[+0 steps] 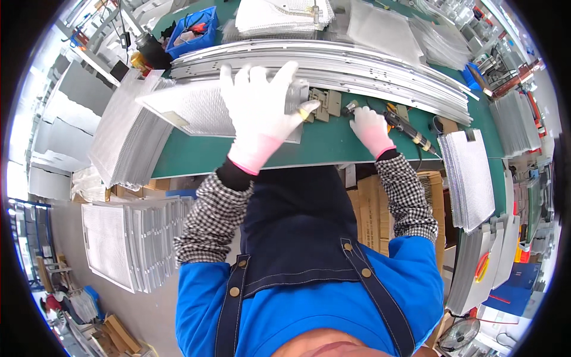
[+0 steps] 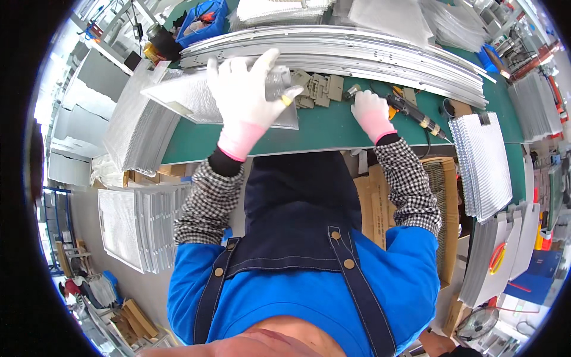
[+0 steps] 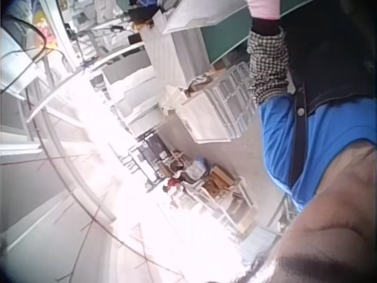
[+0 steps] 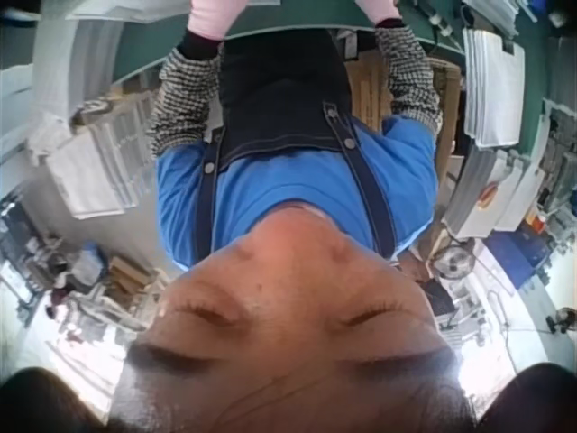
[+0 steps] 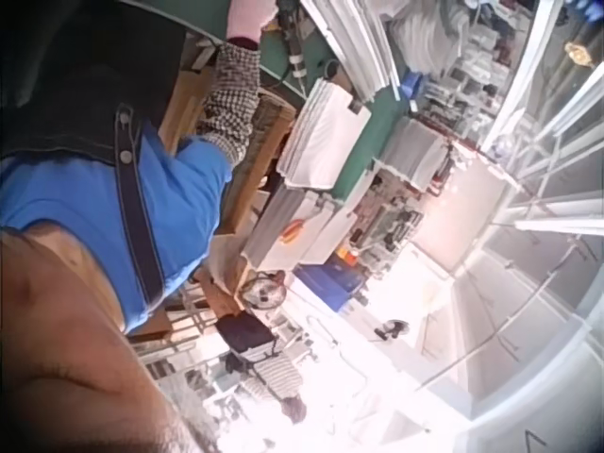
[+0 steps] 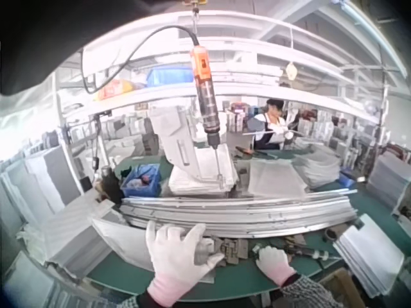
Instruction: The person assembles air filters by hand at a factory workstation. They pick up a mesh filter, insert a cardboard spacer, and fit a white plastic frame around it. The person uses a hammer to tap the frame into place and a power tool to secure the assembly. Completed units are stacked on the table.
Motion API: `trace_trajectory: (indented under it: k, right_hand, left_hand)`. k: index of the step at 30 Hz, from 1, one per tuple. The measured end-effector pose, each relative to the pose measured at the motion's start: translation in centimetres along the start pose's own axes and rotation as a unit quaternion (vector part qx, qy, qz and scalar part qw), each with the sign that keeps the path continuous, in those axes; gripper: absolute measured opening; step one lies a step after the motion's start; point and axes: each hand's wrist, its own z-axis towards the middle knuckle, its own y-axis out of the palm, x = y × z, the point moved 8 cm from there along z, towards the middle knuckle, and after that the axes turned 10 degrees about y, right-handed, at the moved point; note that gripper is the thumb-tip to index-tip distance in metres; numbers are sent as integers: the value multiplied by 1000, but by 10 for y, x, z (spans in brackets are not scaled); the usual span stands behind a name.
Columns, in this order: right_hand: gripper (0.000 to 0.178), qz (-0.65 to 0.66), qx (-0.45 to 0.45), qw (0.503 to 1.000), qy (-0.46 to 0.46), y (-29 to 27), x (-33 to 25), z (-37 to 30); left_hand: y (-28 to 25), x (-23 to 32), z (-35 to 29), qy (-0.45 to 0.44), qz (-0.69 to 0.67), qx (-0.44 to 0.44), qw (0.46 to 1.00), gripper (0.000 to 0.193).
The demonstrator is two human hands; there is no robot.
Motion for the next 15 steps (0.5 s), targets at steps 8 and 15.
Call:
trace_trajectory:
  k: [8,15]
  right_hand:
    - [24,466,-8,884,36,-40,5,0]
    - [40,771,88,617,-130,-148,-77,-70]
  left_hand:
    - [-7,-23,-4,-14,-65,136,989,44]
    - [21,-16,2,-27,-42,84,995,40]
